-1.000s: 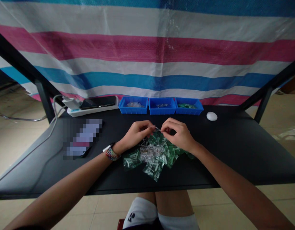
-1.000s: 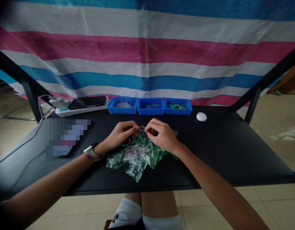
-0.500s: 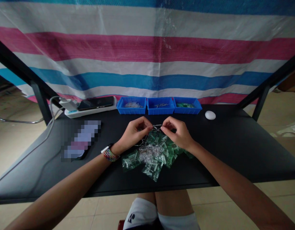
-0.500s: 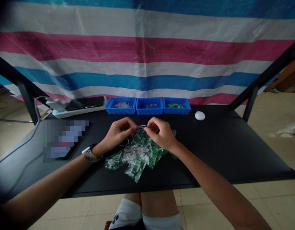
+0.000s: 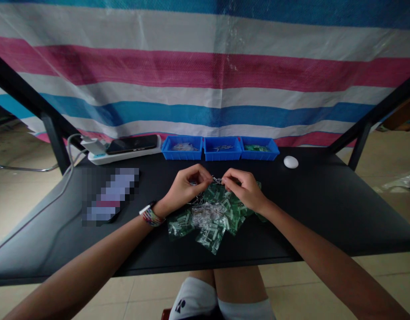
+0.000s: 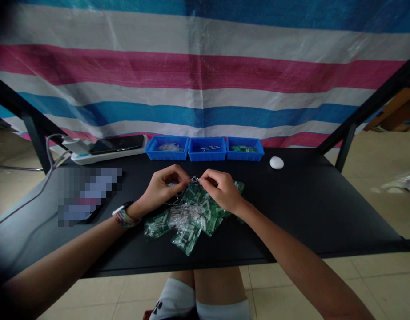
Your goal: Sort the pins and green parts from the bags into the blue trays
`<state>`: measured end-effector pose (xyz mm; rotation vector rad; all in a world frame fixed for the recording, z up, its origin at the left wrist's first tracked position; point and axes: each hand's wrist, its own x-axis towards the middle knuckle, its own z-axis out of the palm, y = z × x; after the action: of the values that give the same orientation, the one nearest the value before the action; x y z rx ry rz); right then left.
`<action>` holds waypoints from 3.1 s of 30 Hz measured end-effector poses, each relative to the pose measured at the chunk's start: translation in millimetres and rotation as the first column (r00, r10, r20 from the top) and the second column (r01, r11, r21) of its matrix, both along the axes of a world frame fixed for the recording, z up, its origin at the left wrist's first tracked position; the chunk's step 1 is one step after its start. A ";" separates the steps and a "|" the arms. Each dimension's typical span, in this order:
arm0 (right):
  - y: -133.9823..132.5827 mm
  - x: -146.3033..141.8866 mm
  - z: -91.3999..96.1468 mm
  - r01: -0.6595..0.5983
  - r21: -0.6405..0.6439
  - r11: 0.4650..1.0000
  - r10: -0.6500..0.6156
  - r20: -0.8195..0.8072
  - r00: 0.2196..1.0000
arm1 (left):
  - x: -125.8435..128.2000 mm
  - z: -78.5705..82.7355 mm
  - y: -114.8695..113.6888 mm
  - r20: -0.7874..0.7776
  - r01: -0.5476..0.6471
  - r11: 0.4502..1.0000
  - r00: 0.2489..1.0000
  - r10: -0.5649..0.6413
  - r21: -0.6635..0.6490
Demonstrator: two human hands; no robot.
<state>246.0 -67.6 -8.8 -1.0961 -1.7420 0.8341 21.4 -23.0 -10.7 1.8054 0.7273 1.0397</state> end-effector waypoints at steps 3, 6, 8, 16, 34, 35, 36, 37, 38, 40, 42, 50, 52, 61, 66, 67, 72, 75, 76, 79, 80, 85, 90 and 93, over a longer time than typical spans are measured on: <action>-0.3 -0.3 1.4 0.012 0.047 0.999 -0.011 -0.017 1.000 | -1.5 2.5 -1.0 0.030 0.038 0.999 0.999 -0.037 -0.030; -1.0 0.0 3.9 0.012 0.100 0.995 -0.012 0.001 1.000 | -4.7 1.9 -0.5 0.034 0.098 0.994 0.995 -0.097 -0.042; -1.6 0.2 5.5 0.010 0.149 0.989 -0.014 0.026 1.000 | -6.2 1.0 0.1 0.009 0.114 0.992 0.993 -0.114 -0.050; -3.7 0.6 7.0 -0.007 0.218 0.976 -0.010 0.076 0.997 | -3.9 6.6 -4.1 -0.061 0.033 0.999 0.998 -0.034 -0.010; 15.5 7.7 -2.4 0.098 -0.020 0.995 -0.099 -0.247 0.964 | -3.4 6.4 -3.8 0.059 0.020 1.000 0.998 -0.019 -0.014; 21.8 12.1 -2.4 0.151 0.019 0.988 -0.143 -0.241 0.960 | -4.4 5.8 -3.1 0.075 0.033 0.999 0.997 -0.031 -0.026; 29.3 17.2 -2.5 0.214 0.060 0.975 -0.195 -0.230 0.953 | -5.4 5.0 -2.3 0.089 0.049 0.998 0.995 -0.045 -0.040; 37.6 22.7 -2.5 0.282 0.104 0.954 -0.255 -0.214 0.943 | -6.3 4.1 -1.5 0.100 0.065 0.997 0.993 -0.059 -0.052; 46.2 28.0 -2.5 0.345 0.152 0.926 -0.314 -0.197 0.929 | -7.1 3.1 -0.8 0.105 0.076 0.995 0.992 -0.070 -0.060; 63.3 36.9 -2.4 0.406 0.185 0.895 -0.376 -0.178 0.909 | -8.3 1.6 0.2 0.106 0.089 0.994 0.991 -0.082 -0.069; 78.0 42.4 -2.2 0.437 0.178 0.882 -0.408 -0.175 0.896 | -8.9 0.9 0.7 0.102 0.096 0.992 0.991 -0.088 -0.076; 96.9 53.3 1.5 0.342 0.306 0.888 -0.366 0.023 0.930 | -10.7 3.1 1.7 0.093 0.079 0.993 0.993 -0.071 -0.090; 88.5 60.0 2.1 0.347 0.311 0.885 -0.373 0.025 0.928 | -11.2 3.1 2.3 0.095 0.072 0.993 0.994 -0.062 -0.096; 47.4 79.0 -15.5 0.145 0.060 0.988 -0.157 0.402 0.902 | -10.8 1.4 3.8 0.063 0.085 0.994 0.995 -0.081 -0.072; 44.6 74.8 -19.1 0.084 0.004 0.996 -0.075 0.500 0.863 | -10.9 -0.7 5.3 0.052 0.083 0.994 0.995 -0.079 -0.067; 44.7 75.1 -19.4 0.080 -0.013 0.997 -0.063 0.495 0.867 | -11.0 -0.9 5.4 0.053 0.086 0.994 0.995 -0.083 -0.068; 43.5 78.1 -21.6 0.071 -0.043 0.997 -0.046 0.434 0.900 | -10.9 0.9 4.0 0.049 0.086 0.994 0.995 -0.083 -0.066; 41.3 74.5 -21.2 0.058 -0.006 0.998 -0.052 0.386 0.921 | -10.6 3.2 2.7 0.035 0.088 0.994 0.996 -0.086 -0.072; 40.4 72.0 -20.5 0.054 0.000 0.999 -0.050 0.364 0.930 | -10.3 3.7 2.5 0.031 0.093 0.993 0.995 -0.090 -0.075; 36.0 60.3 -16.6 0.038 0.019 0.999 -0.042 0.270 0.962 | -8.8 3.7 2.2 0.019 0.099 0.991 0.995 -0.097 -0.085; 33.7 55.2 -14.7 0.026 0.033 0.999 -0.033 0.232 0.972 | -8.0 3.1 2.3 0.008 0.092 0.992 0.996 -0.092 -0.090; 15.8 27.3 -4.0 -0.092 0.119 0.989 0.081 0.093 0.992 | -5.1 -1.5 3.3 -0.137 0.038 0.998 0.990 -0.044 -0.042; 1.6 9.0 -1.9 -0.105 0.220 0.970 0.094 0.057 0.994 | -5.7 0.0 2.9 -0.220 0.096 0.995 0.970 -0.103 -0.040; -0.9 5.9 -2.8 -0.074 0.290 0.954 0.064 0.045 0.997 | -5.8 1.4 2.4 -0.219 0.110 0.993 0.969 -0.114 -0.032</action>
<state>251.9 -68.4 -11.5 -0.8606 -1.8719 0.5779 15.5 -20.6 -9.2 1.9413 0.7553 0.7635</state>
